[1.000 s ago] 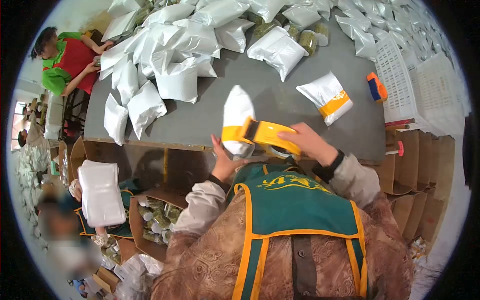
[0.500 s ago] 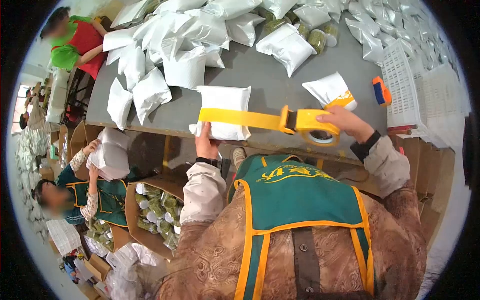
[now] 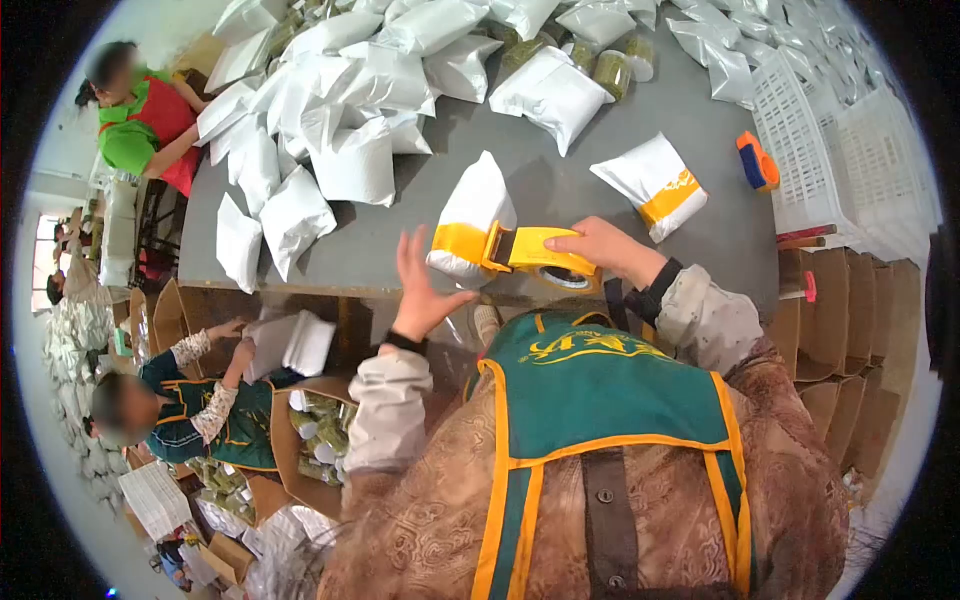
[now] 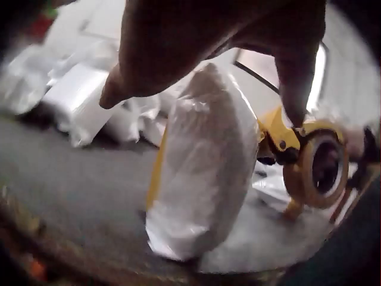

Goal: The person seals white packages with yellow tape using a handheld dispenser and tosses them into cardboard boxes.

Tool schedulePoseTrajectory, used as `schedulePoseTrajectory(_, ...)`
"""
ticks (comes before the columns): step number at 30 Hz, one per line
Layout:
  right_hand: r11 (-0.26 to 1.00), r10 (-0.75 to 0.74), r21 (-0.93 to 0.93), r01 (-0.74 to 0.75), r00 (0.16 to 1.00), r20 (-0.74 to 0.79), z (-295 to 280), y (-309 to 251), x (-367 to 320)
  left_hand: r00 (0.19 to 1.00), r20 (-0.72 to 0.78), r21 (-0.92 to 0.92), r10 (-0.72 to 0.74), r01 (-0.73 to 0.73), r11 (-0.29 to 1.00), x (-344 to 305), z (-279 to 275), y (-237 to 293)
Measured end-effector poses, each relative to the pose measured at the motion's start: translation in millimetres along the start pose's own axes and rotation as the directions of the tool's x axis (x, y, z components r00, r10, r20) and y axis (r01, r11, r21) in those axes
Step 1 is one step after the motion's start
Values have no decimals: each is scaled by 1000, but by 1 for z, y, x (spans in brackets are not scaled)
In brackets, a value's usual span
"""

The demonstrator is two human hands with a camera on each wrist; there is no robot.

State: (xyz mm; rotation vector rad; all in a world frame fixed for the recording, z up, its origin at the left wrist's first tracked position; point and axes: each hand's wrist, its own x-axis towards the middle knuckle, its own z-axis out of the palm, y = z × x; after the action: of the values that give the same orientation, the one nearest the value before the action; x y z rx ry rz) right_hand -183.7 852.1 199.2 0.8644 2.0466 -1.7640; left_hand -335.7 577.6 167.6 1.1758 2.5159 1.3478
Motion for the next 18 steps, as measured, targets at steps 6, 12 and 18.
schedulePoseTrajectory(6,920,-50,-390,29,998,-43,-20,-20,-18,915,397,406,-70,-106,908,58,27,-6)
schedulePoseTrajectory(12,897,-6,-440,-47,993,-118,-41,5,-68,907,410,431,-95,-101,897,58,37,3)
schedulePoseTrajectory(18,592,-42,-801,-92,989,-145,21,-28,-8,915,385,522,-120,-109,846,50,56,28)
